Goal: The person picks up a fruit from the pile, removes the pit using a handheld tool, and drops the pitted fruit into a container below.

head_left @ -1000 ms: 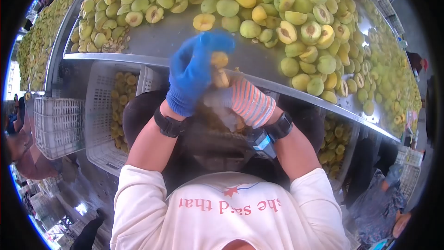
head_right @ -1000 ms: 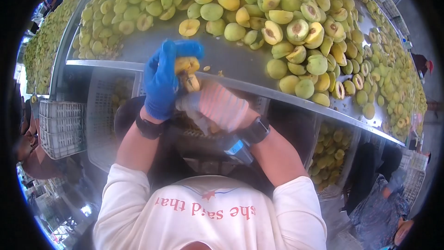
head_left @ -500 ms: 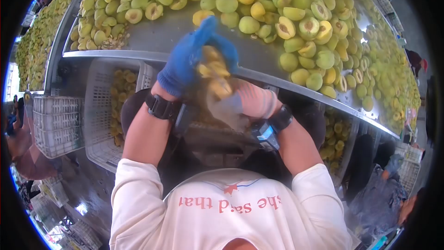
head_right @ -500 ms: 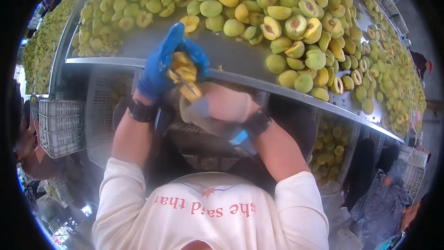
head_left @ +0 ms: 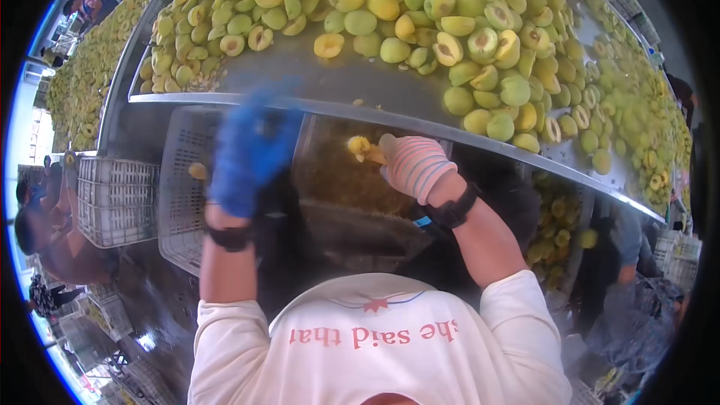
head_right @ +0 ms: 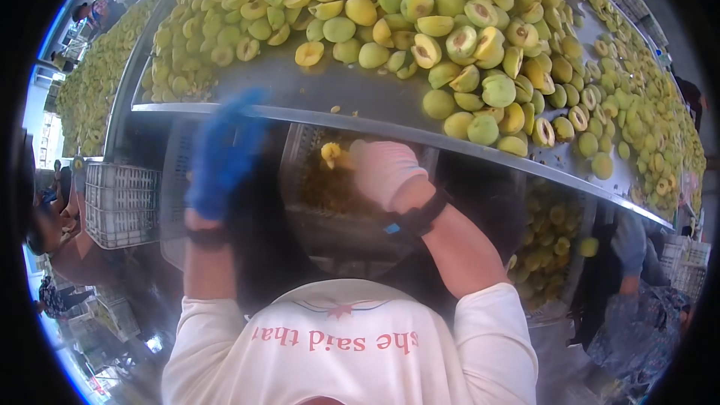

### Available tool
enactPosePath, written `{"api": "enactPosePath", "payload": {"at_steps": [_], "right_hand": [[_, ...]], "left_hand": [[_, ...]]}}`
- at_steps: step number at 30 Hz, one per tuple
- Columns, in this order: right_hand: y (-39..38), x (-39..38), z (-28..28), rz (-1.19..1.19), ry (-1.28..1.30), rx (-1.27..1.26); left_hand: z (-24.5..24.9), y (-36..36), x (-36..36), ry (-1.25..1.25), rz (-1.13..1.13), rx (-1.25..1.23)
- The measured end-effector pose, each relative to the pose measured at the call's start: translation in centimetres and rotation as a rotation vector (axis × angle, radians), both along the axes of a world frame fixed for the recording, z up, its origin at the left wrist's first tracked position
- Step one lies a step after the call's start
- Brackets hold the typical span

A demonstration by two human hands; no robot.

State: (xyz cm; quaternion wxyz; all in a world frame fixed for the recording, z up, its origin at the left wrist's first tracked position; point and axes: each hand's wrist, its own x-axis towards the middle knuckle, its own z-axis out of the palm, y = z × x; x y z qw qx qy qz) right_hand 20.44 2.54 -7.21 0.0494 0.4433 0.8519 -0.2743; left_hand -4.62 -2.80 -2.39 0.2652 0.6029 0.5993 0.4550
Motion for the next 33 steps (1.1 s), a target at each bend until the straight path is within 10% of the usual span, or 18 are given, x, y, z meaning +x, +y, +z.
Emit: {"api": "enactPosePath", "payload": {"at_steps": [3,6,10,17,20,23,29,31,33], "right_hand": [[-0.2,0.9,1.6,-0.020,0.129,0.032],[-0.4,1.4,2.0,-0.138,0.116,0.043],[0.1,2.4,3.0,-0.135,0.026,-0.004],[0.5,3.6,1.1,-0.165,0.064,0.059],[0.5,3.5,0.5,-0.182,0.058,0.022],[0.6,2.9,0.9,-0.155,0.026,0.047],[-0.1,0.4,1.5,-0.079,-0.020,0.068],[-0.1,-0.8,2.3,-0.065,0.020,0.049],[-0.4,-2.4,2.8,-0.040,0.067,0.080]], "left_hand": [[-2.6,2.6,7.0,0.658,-0.390,0.330],[-2.1,4.1,7.3,0.673,-0.388,0.217],[-2.6,9.2,3.5,0.047,-0.057,-0.209],[-8.2,18.9,0.0,0.873,-0.115,-0.004],[-3.2,19.6,0.8,0.883,-0.253,-0.487],[-2.9,15.3,-5.7,0.524,-0.121,-0.359],[-0.8,2.5,-14.9,1.398,0.159,0.200],[2.3,-1.1,-4.0,0.168,-0.066,-0.032],[1.3,-0.5,0.5,0.315,-0.276,-0.068]]}}
